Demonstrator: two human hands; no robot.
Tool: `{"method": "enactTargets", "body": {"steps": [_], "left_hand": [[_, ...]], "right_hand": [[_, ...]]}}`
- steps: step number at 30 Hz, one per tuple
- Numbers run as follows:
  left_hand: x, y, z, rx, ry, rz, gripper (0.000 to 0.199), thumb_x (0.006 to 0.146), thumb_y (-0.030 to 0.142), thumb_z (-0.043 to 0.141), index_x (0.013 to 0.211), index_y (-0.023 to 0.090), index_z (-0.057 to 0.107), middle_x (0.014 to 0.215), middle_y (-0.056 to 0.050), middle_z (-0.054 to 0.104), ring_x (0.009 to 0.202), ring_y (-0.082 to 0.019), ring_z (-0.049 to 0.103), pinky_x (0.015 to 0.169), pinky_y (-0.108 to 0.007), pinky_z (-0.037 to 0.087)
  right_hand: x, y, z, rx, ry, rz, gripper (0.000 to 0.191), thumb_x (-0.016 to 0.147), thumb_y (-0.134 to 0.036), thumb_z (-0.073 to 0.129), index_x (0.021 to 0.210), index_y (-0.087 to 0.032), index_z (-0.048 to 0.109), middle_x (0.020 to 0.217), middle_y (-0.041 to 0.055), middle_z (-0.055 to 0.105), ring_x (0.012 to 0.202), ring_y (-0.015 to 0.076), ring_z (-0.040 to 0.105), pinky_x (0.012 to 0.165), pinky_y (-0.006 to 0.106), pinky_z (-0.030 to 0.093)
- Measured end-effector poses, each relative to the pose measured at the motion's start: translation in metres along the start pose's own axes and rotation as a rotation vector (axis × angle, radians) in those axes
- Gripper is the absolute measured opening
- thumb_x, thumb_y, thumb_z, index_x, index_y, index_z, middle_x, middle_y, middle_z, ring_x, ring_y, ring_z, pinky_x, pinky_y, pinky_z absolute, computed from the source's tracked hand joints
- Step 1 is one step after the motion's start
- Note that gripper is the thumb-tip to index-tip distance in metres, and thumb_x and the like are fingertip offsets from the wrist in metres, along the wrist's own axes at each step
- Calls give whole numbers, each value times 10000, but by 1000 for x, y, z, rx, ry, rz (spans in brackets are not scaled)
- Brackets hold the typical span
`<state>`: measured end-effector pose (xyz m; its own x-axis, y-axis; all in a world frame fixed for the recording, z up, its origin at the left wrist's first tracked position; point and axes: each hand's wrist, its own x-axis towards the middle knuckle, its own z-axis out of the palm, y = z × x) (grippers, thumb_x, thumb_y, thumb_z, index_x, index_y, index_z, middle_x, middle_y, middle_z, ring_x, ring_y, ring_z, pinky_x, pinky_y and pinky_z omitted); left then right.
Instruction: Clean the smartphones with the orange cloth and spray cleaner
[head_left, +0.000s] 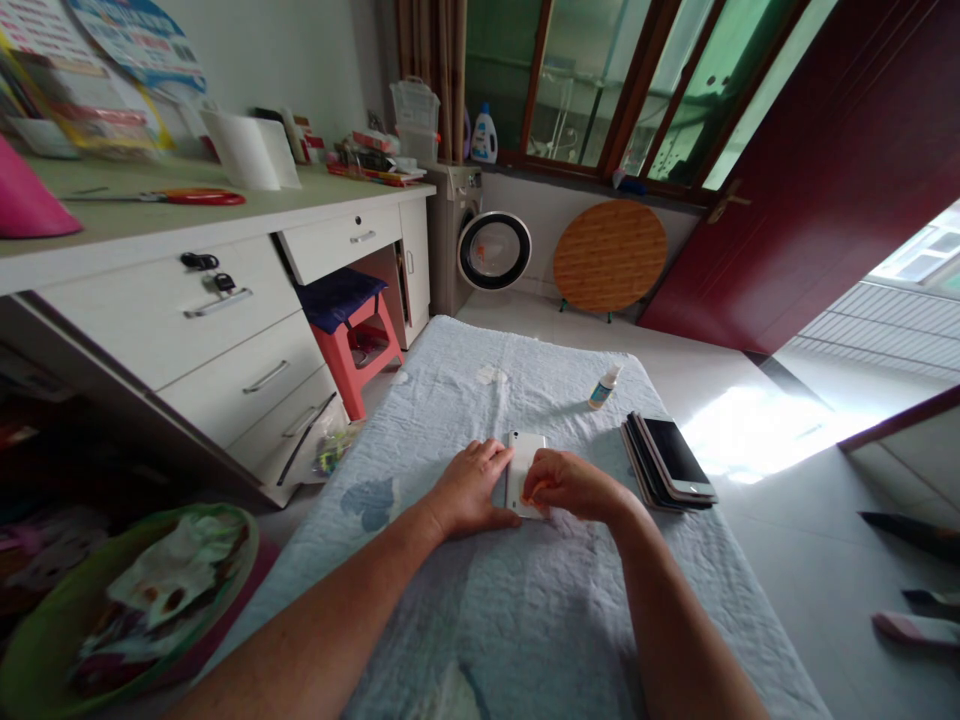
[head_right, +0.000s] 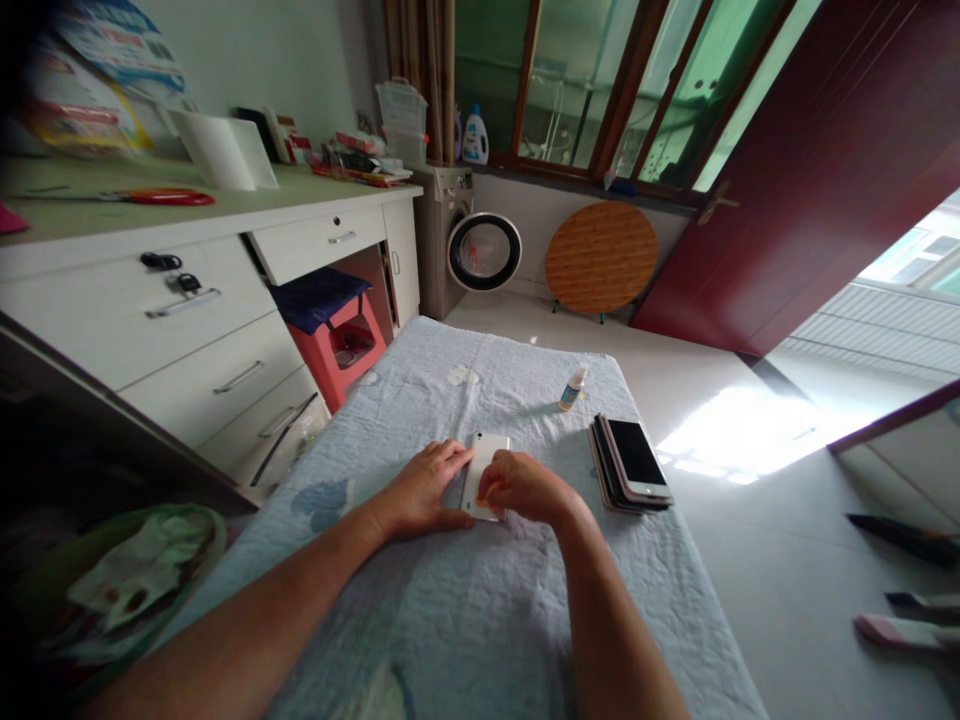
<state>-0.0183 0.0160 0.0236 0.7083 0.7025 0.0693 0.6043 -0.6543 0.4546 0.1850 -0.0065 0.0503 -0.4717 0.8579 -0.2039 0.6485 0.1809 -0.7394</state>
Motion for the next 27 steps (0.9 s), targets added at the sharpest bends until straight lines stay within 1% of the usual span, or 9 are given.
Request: {"method": "enactTargets", "body": {"steps": [2,6,8,10,12,14,17,24,27], "left_hand": [[0,0,1,-3,7,3,841,582,554,773,1274,182,473,1212,-98,520,1070,-294,506,956,-386,404],[1,0,2,10,18,0,835,571,560,776,1254,174,489,1216,-103,519,1069,-299,506,957,-393,406],[0,0,2,22,17,-6,838,566,547,783,1255,170,490,1230,-109,514,1093,-306,497,975,-396,395],[0,1,2,30,12,-11,850,570,547,780,1267,164,482,1243,-116,508,1112,-311,488,990,-398,385],[0,1,1,33,7,-12,861,578,553,774,1280,156,474,1249,-121,506,1114,-310,488,993,-396,382],[1,1,1,34,6,-11,864,579,556,771,1284,157,470,1245,-122,508,1113,-310,488,994,-396,380],[1,0,1,29,7,-15,856,574,560,771,1280,181,467,1243,-113,509,1125,-313,482,996,-402,374],[0,2,2,-34,17,-60,836,560,516,792,1248,208,432,1230,-105,512,1149,-329,483,1003,-436,369],[0,3,1,-61,12,-75,937,552,502,800,1314,187,353,1300,-135,472,1224,-336,436,1038,-447,341]], "right_hand": [[4,5,1,-31,103,-4,246,701,-67,544,795,-185,738,808,12,601,688,101,565,639,197,422],[19,17,5,-165,411,39,210,760,-116,551,826,-181,739,815,31,594,762,131,570,722,233,417],[27,21,8,-217,530,79,204,787,-133,546,847,-170,737,834,42,592,776,137,567,735,237,414],[35,24,11,-259,627,117,214,812,-144,532,878,-170,734,853,49,594,783,140,564,734,234,410],[40,25,14,-295,686,134,221,834,-160,520,891,-179,732,865,52,596,797,144,557,739,232,406],[43,25,16,-330,707,132,220,847,-171,516,888,-186,731,872,54,596,819,151,547,756,233,401],[44,24,17,-363,687,111,218,852,-168,519,898,-190,731,887,55,595,851,157,535,786,240,394],[37,17,15,-294,510,-34,216,854,-160,531,878,-202,741,860,39,591,818,139,540,763,245,403],[29,9,14,-259,418,-60,239,813,-99,535,844,-204,747,835,27,590,774,122,546,725,230,405]]}}
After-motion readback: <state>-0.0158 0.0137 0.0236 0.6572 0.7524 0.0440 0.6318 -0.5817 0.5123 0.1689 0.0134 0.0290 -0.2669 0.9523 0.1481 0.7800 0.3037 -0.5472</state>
